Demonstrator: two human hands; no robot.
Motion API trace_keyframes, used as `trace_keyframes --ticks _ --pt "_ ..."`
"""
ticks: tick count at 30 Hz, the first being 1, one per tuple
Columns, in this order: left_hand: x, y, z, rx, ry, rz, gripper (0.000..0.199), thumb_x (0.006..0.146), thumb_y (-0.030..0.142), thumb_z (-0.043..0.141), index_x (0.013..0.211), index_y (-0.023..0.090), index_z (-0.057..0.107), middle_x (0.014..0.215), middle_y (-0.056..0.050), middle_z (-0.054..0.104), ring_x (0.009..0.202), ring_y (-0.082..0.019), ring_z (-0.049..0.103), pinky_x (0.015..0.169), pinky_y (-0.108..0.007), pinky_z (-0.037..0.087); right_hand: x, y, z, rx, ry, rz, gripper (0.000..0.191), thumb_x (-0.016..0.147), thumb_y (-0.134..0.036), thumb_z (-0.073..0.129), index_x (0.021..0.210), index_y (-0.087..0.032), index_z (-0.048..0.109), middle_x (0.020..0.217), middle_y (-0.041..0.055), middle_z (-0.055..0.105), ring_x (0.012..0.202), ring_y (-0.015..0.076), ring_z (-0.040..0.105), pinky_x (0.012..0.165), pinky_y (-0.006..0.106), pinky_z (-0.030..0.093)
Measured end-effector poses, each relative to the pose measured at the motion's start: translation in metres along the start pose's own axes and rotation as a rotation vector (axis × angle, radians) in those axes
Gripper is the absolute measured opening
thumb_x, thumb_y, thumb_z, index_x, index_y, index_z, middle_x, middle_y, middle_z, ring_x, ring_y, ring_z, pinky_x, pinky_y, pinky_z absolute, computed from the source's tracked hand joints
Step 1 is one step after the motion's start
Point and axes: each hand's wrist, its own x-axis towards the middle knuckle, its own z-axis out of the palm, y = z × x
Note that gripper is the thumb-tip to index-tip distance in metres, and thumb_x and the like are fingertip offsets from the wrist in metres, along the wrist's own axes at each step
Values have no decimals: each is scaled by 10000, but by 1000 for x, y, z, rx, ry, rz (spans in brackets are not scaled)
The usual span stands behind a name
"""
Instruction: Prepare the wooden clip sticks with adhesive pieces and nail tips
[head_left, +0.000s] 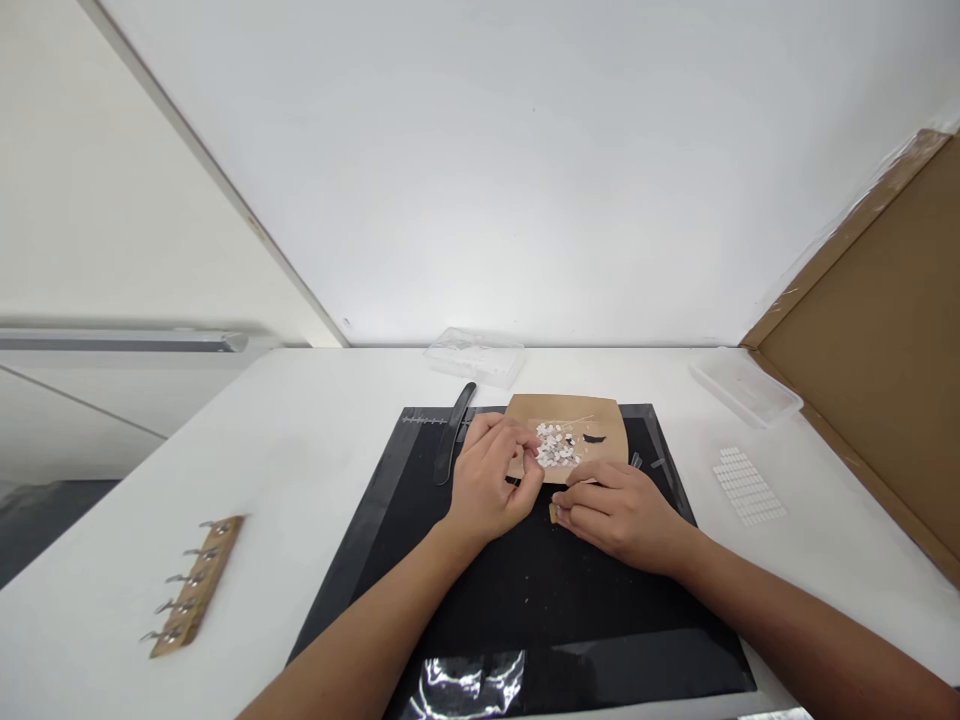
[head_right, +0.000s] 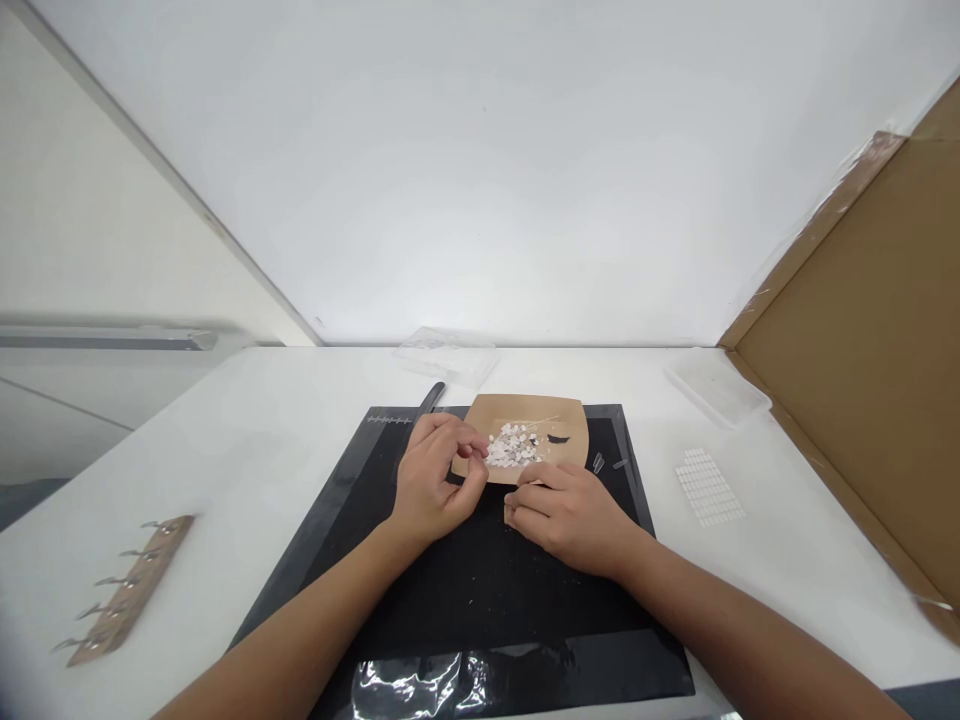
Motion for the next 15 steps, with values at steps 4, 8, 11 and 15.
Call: trace_keyframes --ticks 4,8,11,15 --pt "0 0 0 -19 7 4 193 838 39 569 895 219 610 778 -11 659 780 -206 576 755 -384 528 1 0 -1 -20 -50 -23 88 1038 -170 635 1005 -196 712 898 22 748 1021 198 688 863 353 573" --pt "0 0 1 -24 11 7 191 838 40 569 892 219 608 771 -8 650 773 -203 577 755 -383 531 4 0 -3 -14 -105 -27 134 1054 -155 589 987 -193 699 902 29 734 985 198 669 847 350 559" --pt "0 0 1 -11 2 -9 182 837 49 564 881 220 609 769 -9 655 765 -203 585 751 -384 533 6 0 -4 -4 -132 -27 158 1053 -138 567 981 -199 694 900 38 722 964 197 657 829 344 548" --pt "-1 -1 2 -3 -11 -10 177 844 51 566 886 218 608 772 -11 654 773 -205 586 746 -381 528 6 -1 -4 -2 -125 -28 150 1047 -139 573 971 -194 691 891 44 707 949 202 646 815 344 536"
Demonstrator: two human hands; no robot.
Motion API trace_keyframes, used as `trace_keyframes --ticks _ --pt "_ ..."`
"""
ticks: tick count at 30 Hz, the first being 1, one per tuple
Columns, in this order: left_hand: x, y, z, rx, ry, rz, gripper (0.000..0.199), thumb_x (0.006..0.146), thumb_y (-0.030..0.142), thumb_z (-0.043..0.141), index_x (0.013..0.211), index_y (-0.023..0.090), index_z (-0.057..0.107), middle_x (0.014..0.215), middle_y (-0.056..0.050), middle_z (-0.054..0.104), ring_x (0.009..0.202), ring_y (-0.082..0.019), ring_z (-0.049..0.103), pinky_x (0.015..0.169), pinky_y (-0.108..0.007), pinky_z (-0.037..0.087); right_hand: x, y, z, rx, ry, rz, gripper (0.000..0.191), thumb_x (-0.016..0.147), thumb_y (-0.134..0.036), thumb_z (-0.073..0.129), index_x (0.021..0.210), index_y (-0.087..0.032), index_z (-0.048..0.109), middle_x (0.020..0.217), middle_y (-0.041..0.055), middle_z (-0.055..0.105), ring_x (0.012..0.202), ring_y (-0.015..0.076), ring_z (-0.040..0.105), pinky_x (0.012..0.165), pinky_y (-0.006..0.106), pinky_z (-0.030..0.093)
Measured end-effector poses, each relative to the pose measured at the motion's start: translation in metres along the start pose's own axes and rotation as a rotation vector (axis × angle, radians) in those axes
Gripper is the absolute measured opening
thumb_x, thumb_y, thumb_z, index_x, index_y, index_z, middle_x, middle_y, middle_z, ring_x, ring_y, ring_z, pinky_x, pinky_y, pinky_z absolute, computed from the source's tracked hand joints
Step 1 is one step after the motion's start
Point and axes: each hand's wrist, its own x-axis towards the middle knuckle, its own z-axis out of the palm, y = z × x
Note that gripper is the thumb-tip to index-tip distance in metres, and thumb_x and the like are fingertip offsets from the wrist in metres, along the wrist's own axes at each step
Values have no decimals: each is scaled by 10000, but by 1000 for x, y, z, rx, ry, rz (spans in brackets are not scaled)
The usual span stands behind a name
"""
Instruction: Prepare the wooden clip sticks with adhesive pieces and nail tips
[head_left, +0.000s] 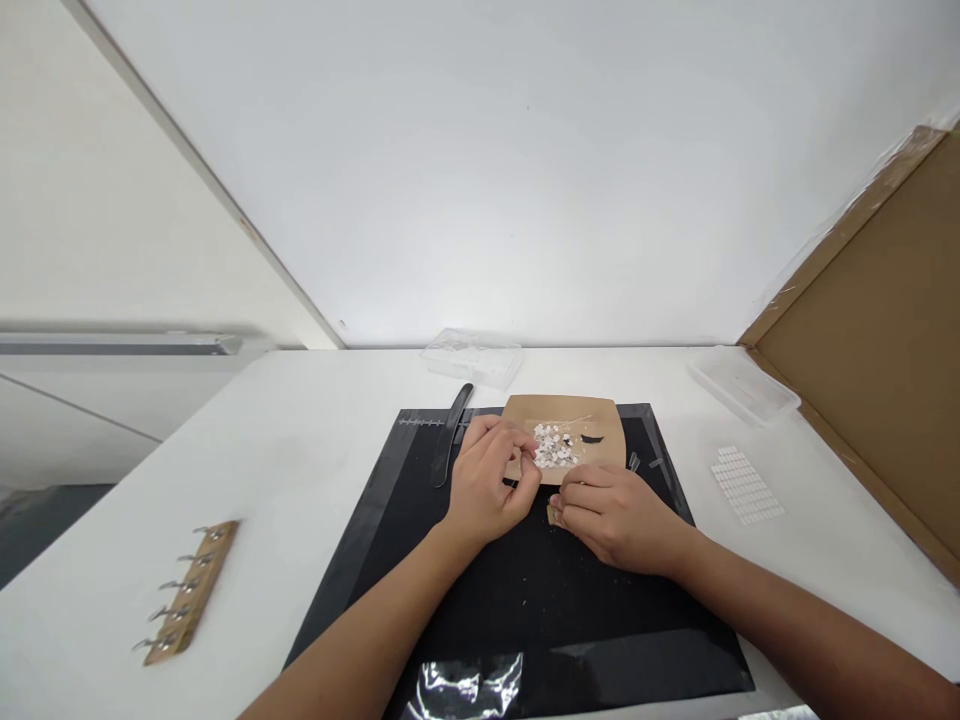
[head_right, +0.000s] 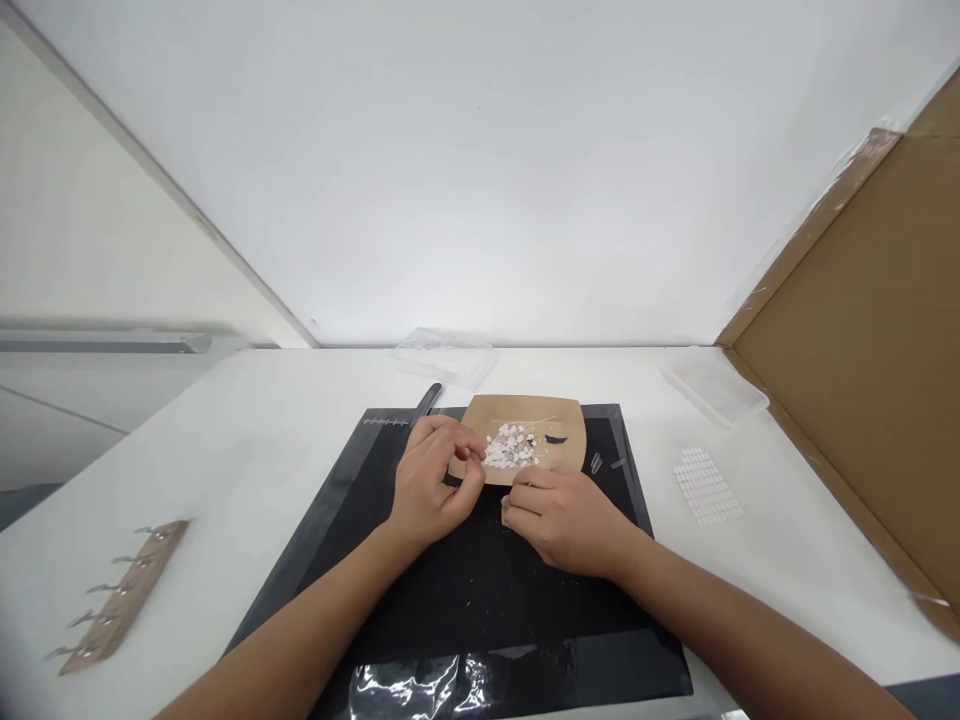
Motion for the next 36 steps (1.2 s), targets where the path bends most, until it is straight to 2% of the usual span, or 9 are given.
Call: trace_keyframes --ticks 11,16,19,21,24,26,28,33,36 --pt "-1 -1 1 11 -29 7 175 857 52 565 897 216 610 788 -18 655 812 -220 583 762 -386 520 3 1 -9 -87 -25 -36 199 1070 -151 536 940 -194 680 891 44 709 969 205 646 818 338 545" --pt "-1 -1 1 17 -24 15 161 872 62 581 924 212 608 790 -20 671 812 -222 586 757 -380 528 1 7 -24 46 30 -60 97 1042 -247 592 1030 -212 682 986 47 729 956 195 657 842 347 567" --pt "-3 -3 1 27 -22 17 146 912 77 582 957 211 619 792 -19 697 832 -224 598 770 -377 536 -7 19 -35 67 161 8 118 987 -199 619 1081 -236 679 947 35 733 899 187 666 807 342 559" --pt "-4 -5 1 36 -24 21 149 951 89 575 1014 211 634 779 -13 713 866 -230 613 787 -372 541 -15 33 -42 -13 249 94 156 965 -164 629 1089 -245 679 940 41 741 888 199 674 770 343 537" --pt "-5 -9 2 33 -32 27 197 1003 91 547 1137 209 631 762 9 734 902 -224 629 832 -361 548 -29 59 -50 -86 284 226 167 963 -147 622 1098 -232 669 870 28 715 790 192 653 698 319 484" --pt "-6 -10 3 24 -40 22 227 1024 85 520 1191 205 616 774 18 752 921 -215 631 864 -351 548 -38 74 -55 -39 201 338 205 975 -158 596 1156 -227 662 817 5 680 709 172 625 669 302 465" --pt "-6 -11 3 24 -41 11 225 1037 88 505 1199 202 612 787 19 765 938 -213 624 881 -345 544 -45 86 -60 10 115 422 267 964 -175 603 1222 -221 654 858 8 682 725 172 633 696 305 478" --pt "-5 -7 0 3 -57 0 186 1031 100 492 1102 206 627 840 1 777 954 -223 619 885 -364 536 -55 94 -65 190 -164 515 121 924 -258 711 1039 -261 751 971 17 701 803 175 672 732 301 504" --pt "-4 -4 -2 -20 -60 18 184 1012 92 503 1101 203 620 835 -1 773 944 -226 607 874 -367 534 -56 95 -61 297 -249 551 164 902 -326 787 1063 -296 790 1064 20 704 875 188 686 758 304 519"
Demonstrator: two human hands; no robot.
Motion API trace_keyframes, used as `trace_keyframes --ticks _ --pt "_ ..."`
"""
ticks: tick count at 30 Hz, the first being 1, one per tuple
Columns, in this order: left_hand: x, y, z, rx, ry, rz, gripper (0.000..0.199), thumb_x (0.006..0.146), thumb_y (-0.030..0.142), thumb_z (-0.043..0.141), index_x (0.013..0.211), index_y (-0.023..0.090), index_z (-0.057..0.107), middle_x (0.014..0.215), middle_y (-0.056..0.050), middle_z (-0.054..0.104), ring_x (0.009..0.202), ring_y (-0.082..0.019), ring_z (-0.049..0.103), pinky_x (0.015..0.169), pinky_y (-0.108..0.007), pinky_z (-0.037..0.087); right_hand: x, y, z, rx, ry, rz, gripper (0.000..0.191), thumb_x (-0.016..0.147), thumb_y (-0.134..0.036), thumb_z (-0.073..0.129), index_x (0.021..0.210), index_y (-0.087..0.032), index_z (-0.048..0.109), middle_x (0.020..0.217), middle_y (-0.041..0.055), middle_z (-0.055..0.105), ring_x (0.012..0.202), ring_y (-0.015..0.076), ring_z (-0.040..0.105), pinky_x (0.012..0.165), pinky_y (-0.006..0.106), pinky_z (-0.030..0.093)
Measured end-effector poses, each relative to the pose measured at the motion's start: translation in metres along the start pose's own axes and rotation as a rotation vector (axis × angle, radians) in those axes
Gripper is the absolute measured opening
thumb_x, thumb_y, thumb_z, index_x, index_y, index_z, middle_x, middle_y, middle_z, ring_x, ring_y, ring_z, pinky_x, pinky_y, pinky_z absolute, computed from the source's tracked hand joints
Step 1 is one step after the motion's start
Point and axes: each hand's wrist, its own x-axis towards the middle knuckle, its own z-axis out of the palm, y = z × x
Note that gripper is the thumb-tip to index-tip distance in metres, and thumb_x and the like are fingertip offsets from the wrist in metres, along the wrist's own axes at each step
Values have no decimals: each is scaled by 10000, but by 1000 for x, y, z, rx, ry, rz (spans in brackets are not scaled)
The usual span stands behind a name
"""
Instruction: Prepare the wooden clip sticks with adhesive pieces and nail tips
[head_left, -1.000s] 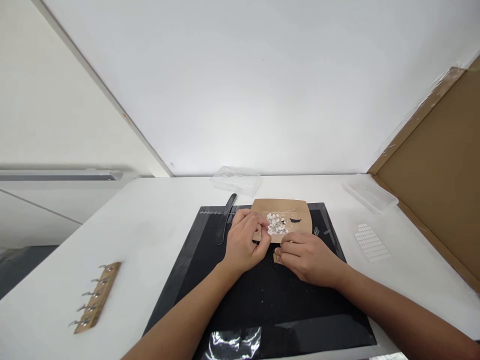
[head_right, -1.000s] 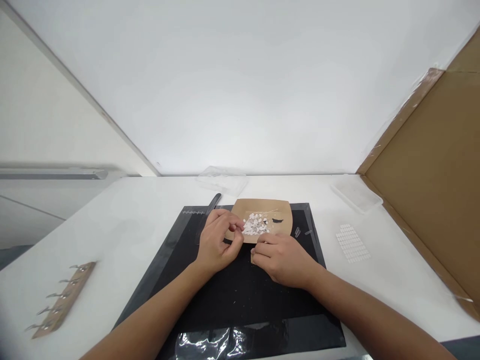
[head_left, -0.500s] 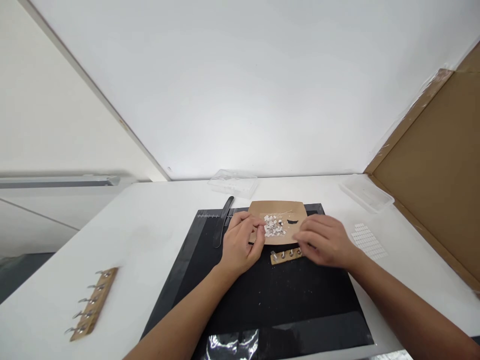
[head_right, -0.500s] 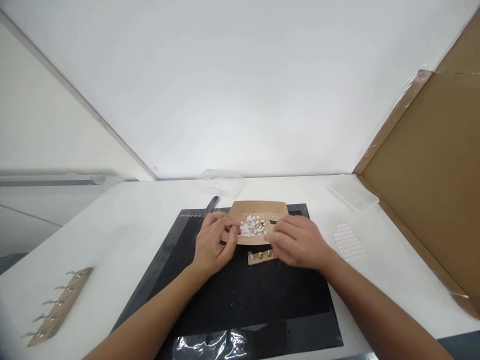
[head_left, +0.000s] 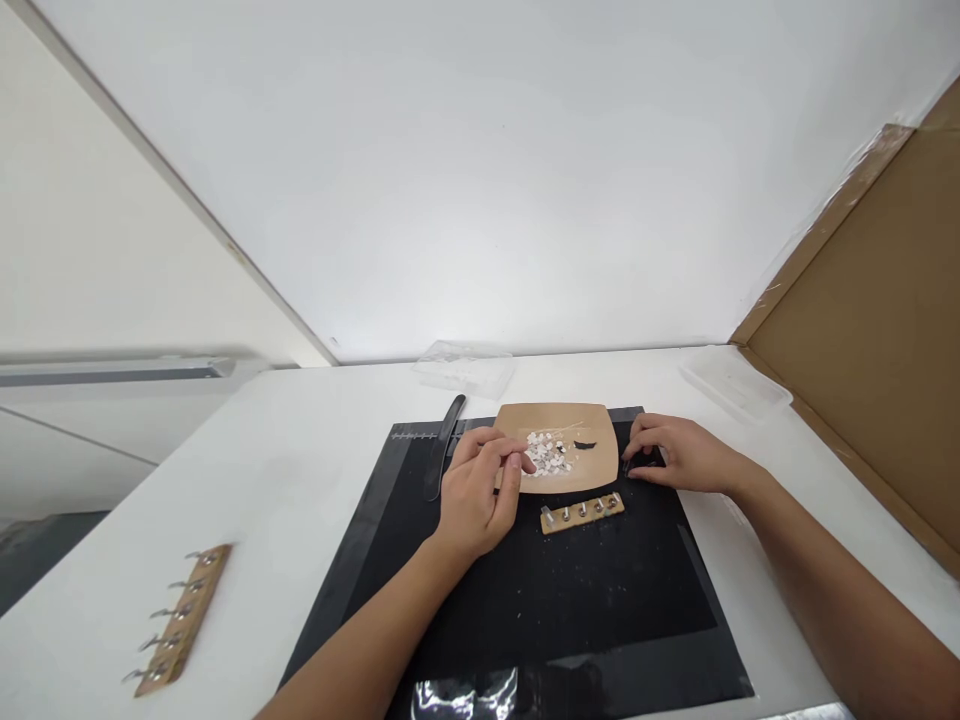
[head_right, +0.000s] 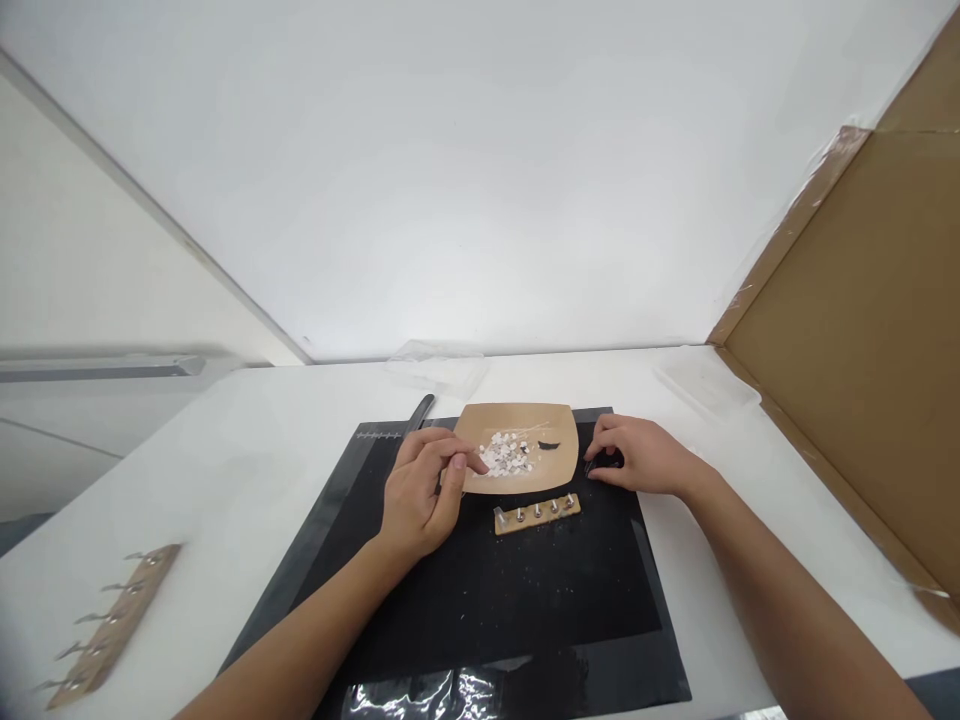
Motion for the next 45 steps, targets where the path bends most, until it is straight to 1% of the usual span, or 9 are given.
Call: trace_keyframes --ticks 6,13,18,22,25,28,31,34,45 --pt "0 0 -1 -2 14 7 194 992 83 507 1121 196 596 830 -7 768 949 -236 591 871 -375 525 8 9 10 -31 -7 -68 66 921 -301 805 981 -283 826 1030 37 717 965 225 671 878 367 503" --pt "2 3 -2 9 4 7 173 982 81 521 1046 207 620 830 -7 749 930 -235 586 841 -375 517 10 3 13 -26 -11 -34 110 963 -181 703 923 -249 780 977 33 725 984 233 655 851 353 505" --pt "2 4 -3 5 1 24 180 960 65 540 1036 205 626 837 -14 742 931 -235 586 842 -376 521 7 -1 5 -11 -8 5 140 998 -201 645 928 -247 757 959 33 727 957 233 659 821 350 504" --pt "0 3 -1 -6 7 43 198 920 49 584 1035 204 626 829 -18 734 926 -238 594 834 -375 533 3 -4 -6 46 85 24 123 1023 -268 623 958 -238 723 935 33 721 864 209 659 767 342 509" --pt "1 5 -1 -18 21 102 236 892 35 629 1064 196 631 832 -22 735 885 -229 600 832 -380 530 3 -18 -7 104 188 -25 137 1041 -316 616 960 -231 687 910 38 703 816 199 639 703 325 494" --pt "5 10 0 -37 15 179 263 890 25 671 1094 190 663 889 -32 745 852 -206 616 872 -395 515 4 -44 3 137 285 -144 142 1052 -312 619 951 -230 677 886 33 689 819 196 629 735 329 496" --pt "8 16 1 -133 -61 165 249 921 58 700 1118 210 712 962 -44 737 896 -196 640 875 -377 514 6 -70 21 193 331 -247 110 1041 -285 651 956 -228 690 914 37 718 845 190 656 748 313 508" --pt "10 20 1 -259 -158 138 230 954 123 716 1158 226 737 991 -51 727 931 -189 662 832 -338 530 7 -85 34 270 361 -265 88 1024 -286 692 955 -235 715 875 19 735 782 166 668 697 281 505" --pt "14 21 -2 -403 -226 171 187 970 157 716 1130 233 777 912 -62 768 857 -189 671 771 -339 582 7 -87 44 440 362 -230 167 997 -396 729 912 -253 737 845 26 765 741 178 699 691 307 537"
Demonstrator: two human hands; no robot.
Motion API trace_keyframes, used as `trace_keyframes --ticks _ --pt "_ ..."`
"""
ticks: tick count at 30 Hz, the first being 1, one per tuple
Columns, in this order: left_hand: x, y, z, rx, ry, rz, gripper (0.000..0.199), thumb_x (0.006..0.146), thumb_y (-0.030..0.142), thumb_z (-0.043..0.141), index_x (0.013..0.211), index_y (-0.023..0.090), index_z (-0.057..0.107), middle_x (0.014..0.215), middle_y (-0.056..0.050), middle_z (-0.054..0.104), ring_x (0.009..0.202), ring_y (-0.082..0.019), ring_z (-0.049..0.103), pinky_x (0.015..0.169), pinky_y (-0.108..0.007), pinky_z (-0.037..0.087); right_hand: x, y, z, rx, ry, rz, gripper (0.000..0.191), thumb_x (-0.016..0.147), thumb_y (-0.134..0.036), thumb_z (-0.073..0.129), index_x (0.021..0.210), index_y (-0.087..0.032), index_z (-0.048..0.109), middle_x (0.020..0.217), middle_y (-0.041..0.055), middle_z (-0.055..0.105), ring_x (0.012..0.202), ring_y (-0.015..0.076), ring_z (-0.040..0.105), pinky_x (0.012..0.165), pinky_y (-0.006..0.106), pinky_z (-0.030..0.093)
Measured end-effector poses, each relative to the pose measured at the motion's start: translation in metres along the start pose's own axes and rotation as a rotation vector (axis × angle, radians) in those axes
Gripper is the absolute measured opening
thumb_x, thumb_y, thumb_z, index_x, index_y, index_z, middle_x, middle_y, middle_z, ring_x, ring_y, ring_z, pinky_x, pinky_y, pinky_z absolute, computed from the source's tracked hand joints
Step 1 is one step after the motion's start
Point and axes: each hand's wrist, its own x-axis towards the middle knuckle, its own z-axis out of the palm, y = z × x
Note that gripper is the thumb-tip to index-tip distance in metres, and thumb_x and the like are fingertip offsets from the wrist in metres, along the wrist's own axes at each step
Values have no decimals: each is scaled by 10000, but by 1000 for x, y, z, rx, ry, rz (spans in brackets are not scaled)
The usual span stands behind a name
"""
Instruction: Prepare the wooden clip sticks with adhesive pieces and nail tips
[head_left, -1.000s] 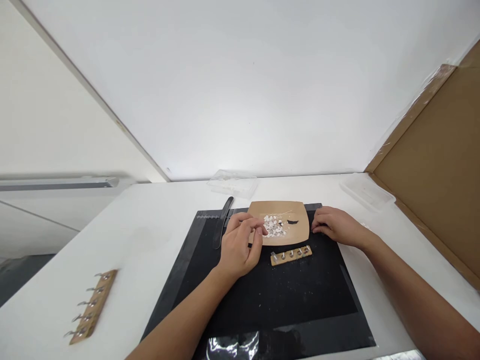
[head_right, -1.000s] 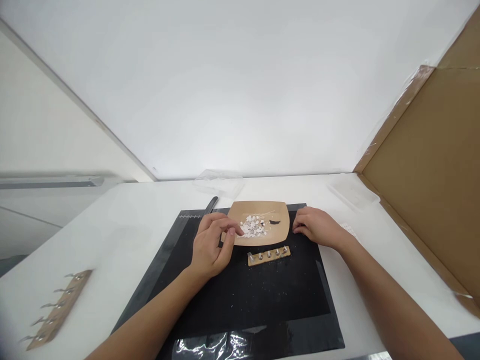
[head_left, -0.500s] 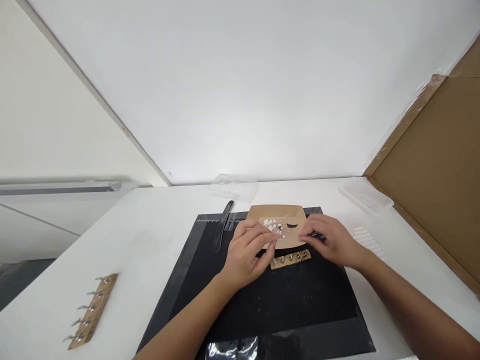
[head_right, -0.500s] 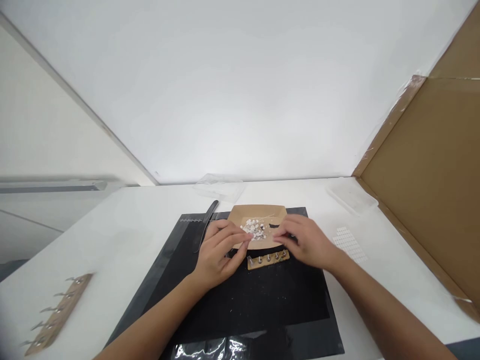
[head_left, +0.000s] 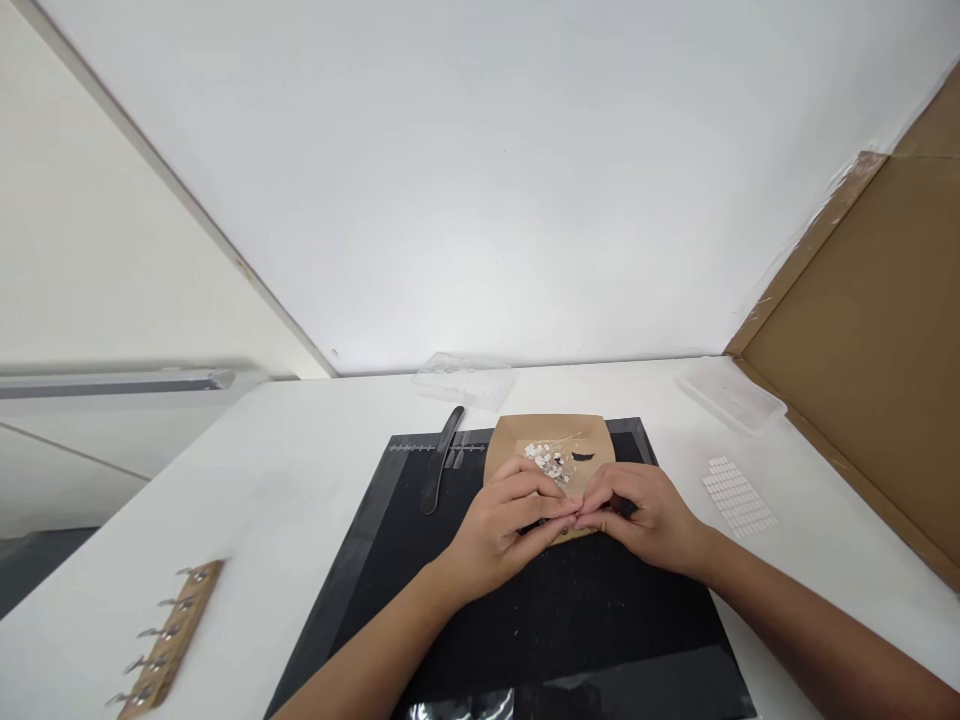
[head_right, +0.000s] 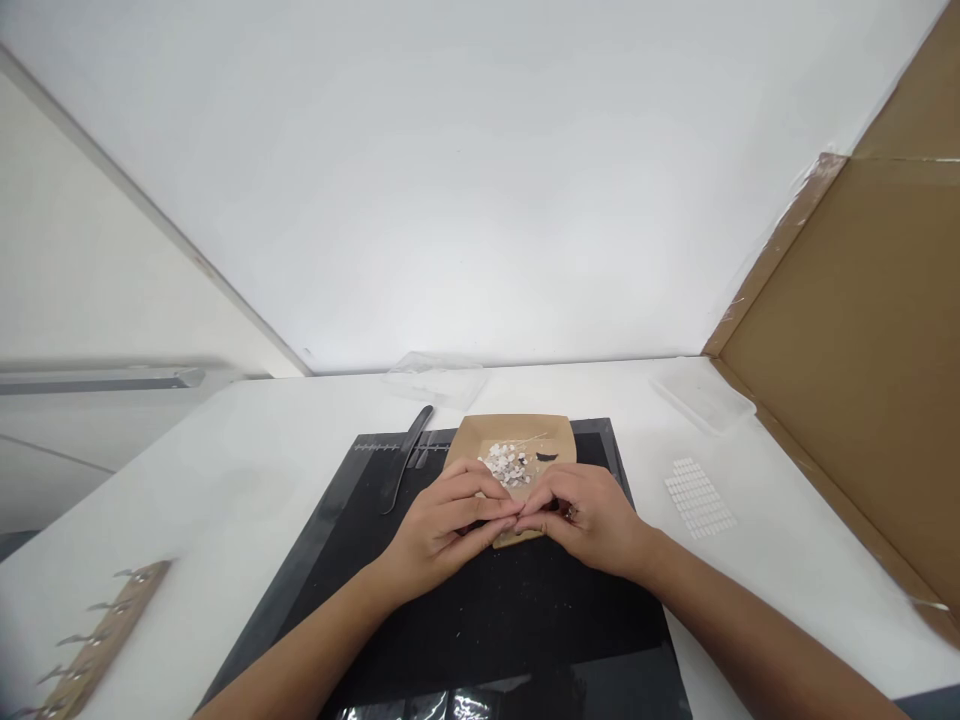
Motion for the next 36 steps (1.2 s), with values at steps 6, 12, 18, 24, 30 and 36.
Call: trace_keyframes --ticks 6,12,18,24,30,36 --pt "-1 0 1 -39 4 -25 184 951 132 729 1106 219 778 921 -76 771 845 -178 699 742 -315 604 -1 1 2 80 62 61 127 974 -336 758 890 -245 730 858 19 765 755 174 695 697 305 534" --pt "-5 -2 3 -88 32 -78 190 944 155 738 1120 212 780 962 -96 768 860 -179 712 674 -269 603 0 -7 4 121 115 103 186 956 -326 769 823 -229 684 858 27 752 703 159 662 619 287 507" --pt "-8 -3 6 -129 30 -160 165 973 180 710 1111 212 794 967 -107 773 878 -190 723 598 -237 576 -3 -7 8 151 149 140 168 956 -352 769 859 -238 693 904 38 760 770 178 690 630 299 523" --pt "-7 1 8 -179 32 -233 178 990 179 681 1121 215 796 993 -115 765 864 -185 718 497 -192 515 -1 -3 7 249 116 208 196 937 -411 788 929 -236 702 899 29 750 715 155 661 614 284 515" --pt "-6 4 8 -185 72 -248 202 979 139 683 1120 222 802 990 -112 763 891 -184 720 479 -169 494 -1 -3 6 292 76 257 214 907 -403 815 1007 -239 720 969 30 767 704 140 655 581 261 488" --pt "-6 10 10 -206 72 -347 151 1002 219 666 1069 216 801 970 -99 754 821 -168 709 458 -170 495 1 -3 6 246 78 240 187 918 -407 800 984 -239 751 909 20 762 684 136 612 597 265 474"
